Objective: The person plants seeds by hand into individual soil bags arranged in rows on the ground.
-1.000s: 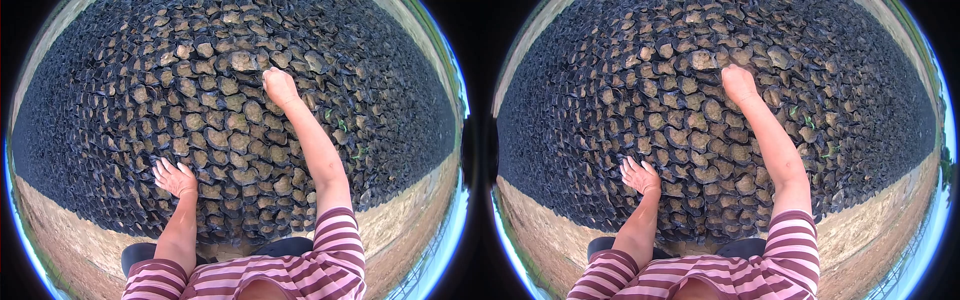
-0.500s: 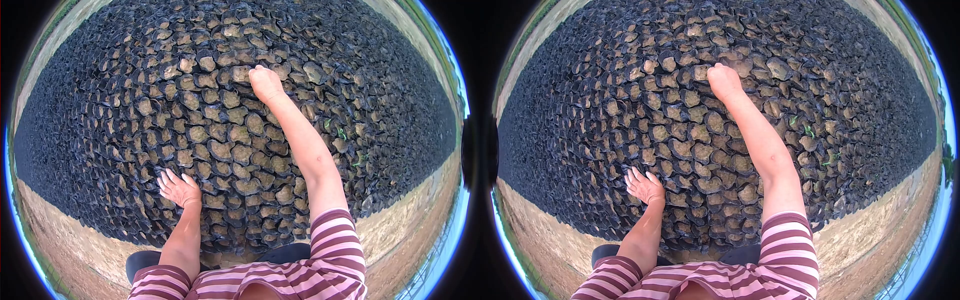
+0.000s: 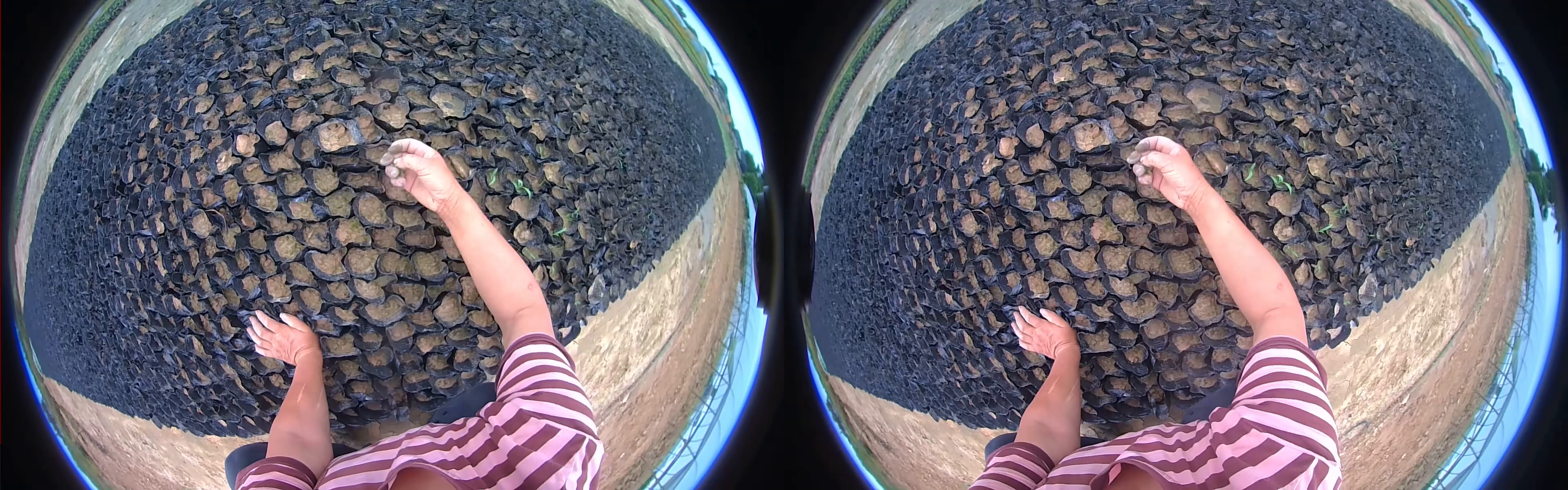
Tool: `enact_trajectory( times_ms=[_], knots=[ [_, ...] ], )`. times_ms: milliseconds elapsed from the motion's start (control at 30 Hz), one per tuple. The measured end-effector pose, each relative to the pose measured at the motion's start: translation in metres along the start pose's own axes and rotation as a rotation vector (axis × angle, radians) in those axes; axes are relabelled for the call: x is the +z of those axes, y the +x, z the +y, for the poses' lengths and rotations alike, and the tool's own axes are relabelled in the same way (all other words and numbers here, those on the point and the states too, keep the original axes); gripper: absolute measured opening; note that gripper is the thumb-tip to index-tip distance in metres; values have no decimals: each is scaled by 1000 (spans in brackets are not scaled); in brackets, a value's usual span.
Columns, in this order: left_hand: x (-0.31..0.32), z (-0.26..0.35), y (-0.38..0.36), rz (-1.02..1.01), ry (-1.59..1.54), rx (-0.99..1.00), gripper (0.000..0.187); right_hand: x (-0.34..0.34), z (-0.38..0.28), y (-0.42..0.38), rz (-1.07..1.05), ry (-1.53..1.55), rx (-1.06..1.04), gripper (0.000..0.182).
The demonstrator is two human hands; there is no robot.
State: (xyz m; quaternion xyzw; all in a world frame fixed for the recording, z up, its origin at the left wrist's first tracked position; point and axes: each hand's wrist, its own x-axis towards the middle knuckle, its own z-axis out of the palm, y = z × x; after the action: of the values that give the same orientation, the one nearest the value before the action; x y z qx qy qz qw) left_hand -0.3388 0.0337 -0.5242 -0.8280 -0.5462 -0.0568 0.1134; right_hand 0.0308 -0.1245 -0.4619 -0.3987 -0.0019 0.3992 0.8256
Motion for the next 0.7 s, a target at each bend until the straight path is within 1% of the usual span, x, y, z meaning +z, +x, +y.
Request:
enact_trajectory(
  times_ms=[33, 100, 167, 233, 267, 367, 400, 500, 600, 700],
  knots=[
    [-1, -1, -1, -3, 7, -3, 54, -13, -13, -2, 43, -15, -57, 19],
    [1, -3, -2, -4, -1, 4, 54, -49, -51, 11, 277, -305, -288, 20],
    [0, -2, -1, -3, -30, 0, 56, -71, -91, 24, 497, -833, -349, 18],
    [1, -2, -1, 3, -27, 7, 55, -84, -116, 36, 585, -1448, -376, 20],
    [3, -3, -1, 5, -27, 8, 55, -86, -123, 40, 544, -1618, -322, 22],
    [3, -4, -2, 0, -30, 9, 55, -93, -127, 53, 358, -2148, -309, 22],
    [2, -4, -2, -1, -31, 8, 55, -95, -123, 57, 353, -2220, -294, 19],
    [3, -3, -2, 0, -25, 11, 55, -99, -116, 69, 365, -2375, -255, 21],
    [2, -2, -1, 0, -25, 13, 55, -89, -114, 65, 414, -2266, -273, 18],
    [2, -2, -2, 10, -23, 16, 55, -81, -114, 65, 405, -2034, -425, 16]
  ],
)
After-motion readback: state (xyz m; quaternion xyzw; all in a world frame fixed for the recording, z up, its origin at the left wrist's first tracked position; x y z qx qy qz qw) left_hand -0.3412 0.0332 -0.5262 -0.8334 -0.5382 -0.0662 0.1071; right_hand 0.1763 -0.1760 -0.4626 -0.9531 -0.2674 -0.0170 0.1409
